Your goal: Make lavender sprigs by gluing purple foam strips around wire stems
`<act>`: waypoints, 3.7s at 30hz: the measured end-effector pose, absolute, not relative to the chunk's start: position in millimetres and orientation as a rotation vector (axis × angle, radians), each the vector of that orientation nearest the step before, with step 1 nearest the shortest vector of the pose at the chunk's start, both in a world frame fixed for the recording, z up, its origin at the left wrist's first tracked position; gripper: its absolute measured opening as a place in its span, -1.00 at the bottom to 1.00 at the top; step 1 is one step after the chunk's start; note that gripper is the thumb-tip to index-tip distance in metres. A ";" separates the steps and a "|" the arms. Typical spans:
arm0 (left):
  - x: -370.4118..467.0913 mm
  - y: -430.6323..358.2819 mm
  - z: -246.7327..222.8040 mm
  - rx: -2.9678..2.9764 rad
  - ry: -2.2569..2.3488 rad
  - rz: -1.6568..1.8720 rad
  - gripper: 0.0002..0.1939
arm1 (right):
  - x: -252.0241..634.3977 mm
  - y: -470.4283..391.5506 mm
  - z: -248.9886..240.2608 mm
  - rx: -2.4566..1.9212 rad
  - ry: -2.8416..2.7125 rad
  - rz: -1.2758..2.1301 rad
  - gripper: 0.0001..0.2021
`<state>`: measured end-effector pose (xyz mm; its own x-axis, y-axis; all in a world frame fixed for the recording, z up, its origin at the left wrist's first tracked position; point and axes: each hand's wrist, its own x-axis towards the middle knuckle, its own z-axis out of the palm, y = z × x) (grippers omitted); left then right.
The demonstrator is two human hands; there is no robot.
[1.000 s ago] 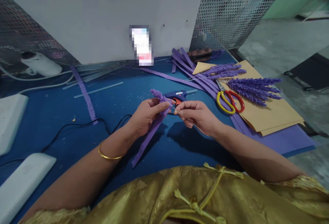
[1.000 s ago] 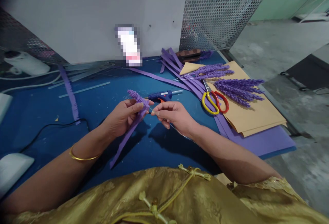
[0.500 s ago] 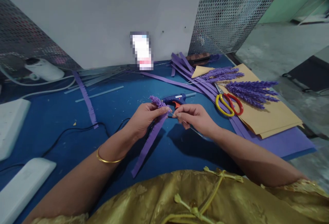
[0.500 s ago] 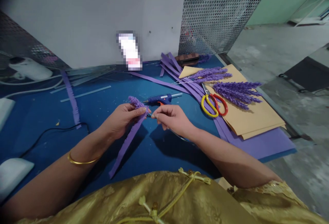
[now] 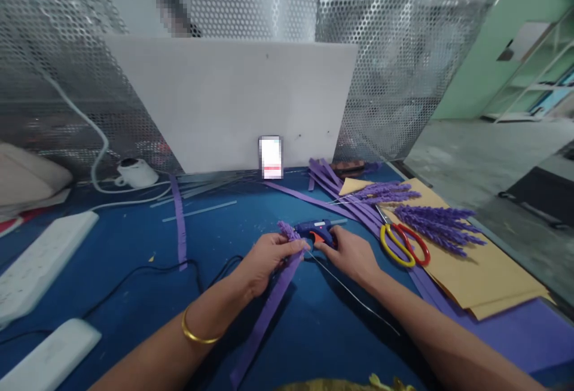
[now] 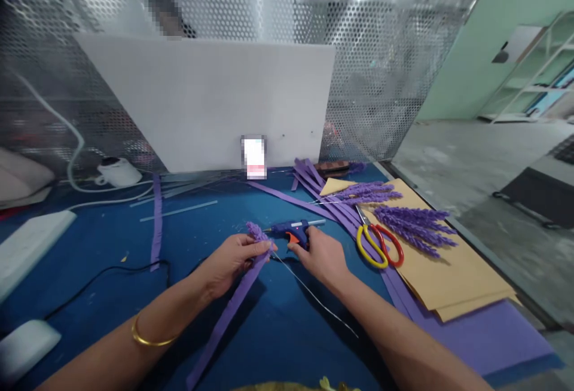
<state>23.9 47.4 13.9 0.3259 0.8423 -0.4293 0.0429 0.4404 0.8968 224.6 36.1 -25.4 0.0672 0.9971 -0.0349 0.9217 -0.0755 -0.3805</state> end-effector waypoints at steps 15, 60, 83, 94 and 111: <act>21.7 48.6 22.2 0.939 1.092 0.690 -0.56 | 239.6 50.7 -41.0 -1.649 -1.344 1.155 -0.73; 10.5 63.5 27.1 0.804 1.142 0.939 -0.64 | 224.4 -7.5 -5.2 -1.174 -1.962 0.556 -0.87; 14.0 60.6 27.8 0.811 1.130 0.942 -0.68 | 224.6 -9.0 -5.3 -1.226 -2.013 0.379 -0.85; 14.4 60.5 28.8 0.807 1.124 0.946 -0.69 | 225.8 -8.4 -8.3 -1.193 -2.036 0.312 -0.83; 13.0 61.2 28.5 0.790 1.128 0.967 -0.63 | 221.4 -9.7 0.1 -1.168 -2.062 0.290 -0.78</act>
<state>13.0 61.2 28.5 0.1332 0.9211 -0.3658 -0.2213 0.3874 0.8950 221.4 -9.7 0.1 -0.3151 0.8136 0.4887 0.6470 0.5609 -0.5165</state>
